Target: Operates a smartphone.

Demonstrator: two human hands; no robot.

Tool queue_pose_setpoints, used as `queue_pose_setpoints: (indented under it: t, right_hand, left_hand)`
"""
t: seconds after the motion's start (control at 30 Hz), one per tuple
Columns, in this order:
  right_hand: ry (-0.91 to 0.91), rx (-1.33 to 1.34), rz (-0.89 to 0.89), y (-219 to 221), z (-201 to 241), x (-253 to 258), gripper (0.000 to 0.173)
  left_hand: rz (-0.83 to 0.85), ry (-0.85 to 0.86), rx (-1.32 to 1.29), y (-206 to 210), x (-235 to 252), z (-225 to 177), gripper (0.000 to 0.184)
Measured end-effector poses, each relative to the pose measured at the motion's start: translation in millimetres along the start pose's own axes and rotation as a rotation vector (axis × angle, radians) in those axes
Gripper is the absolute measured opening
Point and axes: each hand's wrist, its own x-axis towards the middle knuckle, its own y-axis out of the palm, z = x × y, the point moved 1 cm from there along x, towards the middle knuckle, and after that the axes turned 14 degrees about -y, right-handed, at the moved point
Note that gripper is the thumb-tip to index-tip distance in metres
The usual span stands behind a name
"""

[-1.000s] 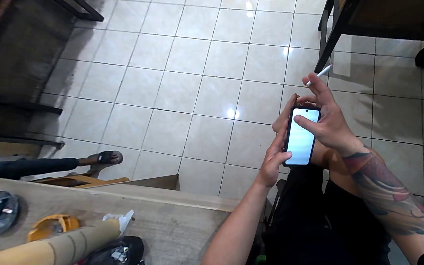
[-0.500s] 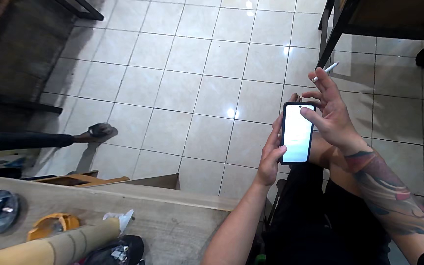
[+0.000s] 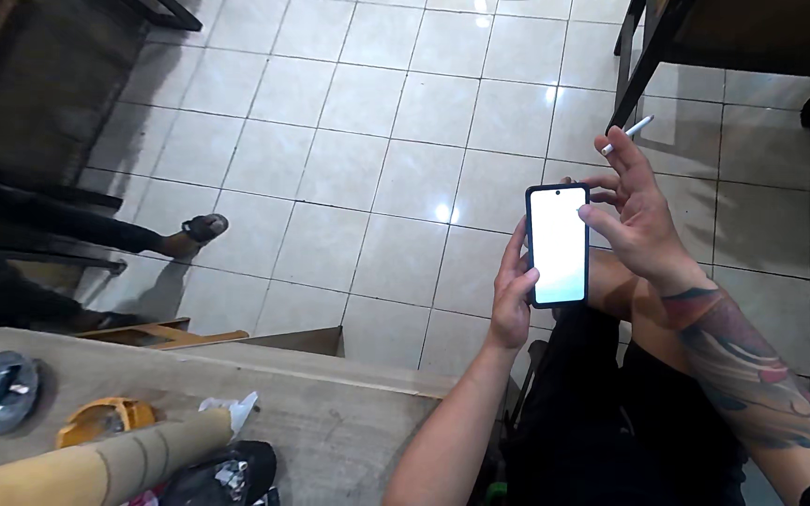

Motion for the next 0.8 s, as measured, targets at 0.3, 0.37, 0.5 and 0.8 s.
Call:
queue_pose_setpoints:
  t: [0.3,0.37,0.5,0.8]
  right_hand:
    - [0.060,0.045,0.032,1.3,7.6,-5.2,0.081]
    - [0.064,0.045,0.040,1.3,8.7,-6.2,0.081]
    - [0.068,0.056,0.040,1.6,9.1,-5.8,0.081]
    - [0.078,0.075,0.060,2.2,9.2,-5.5,0.081]
  left_hand:
    - [-0.090,-0.004,0.033,0.5,-0.1,0.7,0.064]
    - [-0.106,0.000,0.048,-0.1,-0.1,1.3,0.063]
    - [-0.132,0.011,0.081,0.5,-0.8,0.5,0.059]
    - [-0.255,0.034,0.140,3.2,0.8,-0.6,0.047]
